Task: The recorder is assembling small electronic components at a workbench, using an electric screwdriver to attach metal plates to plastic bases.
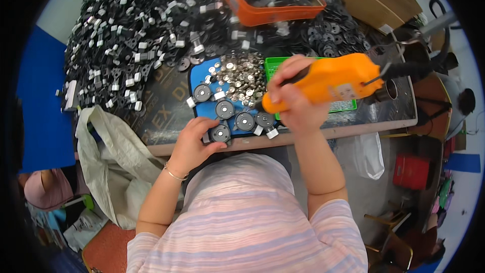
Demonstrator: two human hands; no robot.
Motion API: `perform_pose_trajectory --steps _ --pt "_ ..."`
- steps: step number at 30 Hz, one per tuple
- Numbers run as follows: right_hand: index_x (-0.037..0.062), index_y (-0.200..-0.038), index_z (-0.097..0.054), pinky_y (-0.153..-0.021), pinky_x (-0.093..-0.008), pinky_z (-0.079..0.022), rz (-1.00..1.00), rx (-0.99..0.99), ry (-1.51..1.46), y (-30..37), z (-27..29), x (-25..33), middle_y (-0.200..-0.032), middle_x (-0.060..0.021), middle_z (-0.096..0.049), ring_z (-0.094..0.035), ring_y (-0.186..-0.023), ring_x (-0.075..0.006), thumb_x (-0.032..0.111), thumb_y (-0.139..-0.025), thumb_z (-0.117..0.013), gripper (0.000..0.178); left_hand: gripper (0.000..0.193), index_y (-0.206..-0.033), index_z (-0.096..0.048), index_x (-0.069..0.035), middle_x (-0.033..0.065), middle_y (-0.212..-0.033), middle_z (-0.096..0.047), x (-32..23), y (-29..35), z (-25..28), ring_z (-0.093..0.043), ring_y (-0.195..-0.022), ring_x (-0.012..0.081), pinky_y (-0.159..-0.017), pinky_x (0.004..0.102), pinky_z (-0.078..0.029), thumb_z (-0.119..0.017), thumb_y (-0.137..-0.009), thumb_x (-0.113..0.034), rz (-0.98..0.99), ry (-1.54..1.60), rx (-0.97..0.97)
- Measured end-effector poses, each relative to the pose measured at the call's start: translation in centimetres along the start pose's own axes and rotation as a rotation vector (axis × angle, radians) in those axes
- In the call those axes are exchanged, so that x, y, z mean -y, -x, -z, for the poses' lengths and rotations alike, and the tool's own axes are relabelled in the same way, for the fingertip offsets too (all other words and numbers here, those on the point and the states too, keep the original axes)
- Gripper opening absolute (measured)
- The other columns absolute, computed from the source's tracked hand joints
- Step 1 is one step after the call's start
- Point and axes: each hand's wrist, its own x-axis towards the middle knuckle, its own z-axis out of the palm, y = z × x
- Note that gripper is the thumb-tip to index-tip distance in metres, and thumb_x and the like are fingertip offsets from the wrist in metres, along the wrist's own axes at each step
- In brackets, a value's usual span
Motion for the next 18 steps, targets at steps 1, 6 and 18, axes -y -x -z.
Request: perform_pose_trajectory --steps 1,6,18 --pt "0.0033 -0.095 -0.050 -0.058 -0.0297 -0.043 -0.048 0.045 -0.023 0.3 -1.0 -0.5 -0.087 -0.0093 -0.050 -0.052 -0.061 -0.0155 0.019 -0.082 -0.065 0.025 0.049 -0.105 -0.061 0.000 0.0129 -0.098 -0.060 0.1 -0.1 -0.1 -0.055 -0.092 0.0323 -0.080 0.0382 -0.046 -0.080 -0.064 -0.019 0.006 0.015 0.017" --pt "0.0017 -0.095 -0.052 -0.054 -0.0250 -0.045 -0.108 0.168 -0.023 1.1 -4.0 -2.4 -0.087 -0.0115 -0.053 -0.054 -0.061 -0.0154 0.013 -0.079 -0.071 0.027 0.044 -0.102 -0.061 0.000 0.0129 -0.092 -0.060 0.2 0.1 -0.4 -0.055 -0.088 0.0319 -0.077 0.0380 -0.046 -0.078 -0.065 -0.015 0.021 0.049 0.017" --pt "0.0033 -0.090 -0.053 -0.056 -0.0230 -0.046 -0.111 0.340 0.121 1.6 -5.0 -4.2 -0.084 -0.0090 -0.051 -0.054 -0.065 -0.0136 0.007 -0.077 -0.071 0.022 0.041 -0.099 -0.061 0.001 0.0135 -0.084 -0.056 0.4 0.1 -0.4 -0.054 -0.083 0.0329 -0.073 0.0399 -0.045 -0.078 -0.064 -0.013 0.055 0.091 0.055"
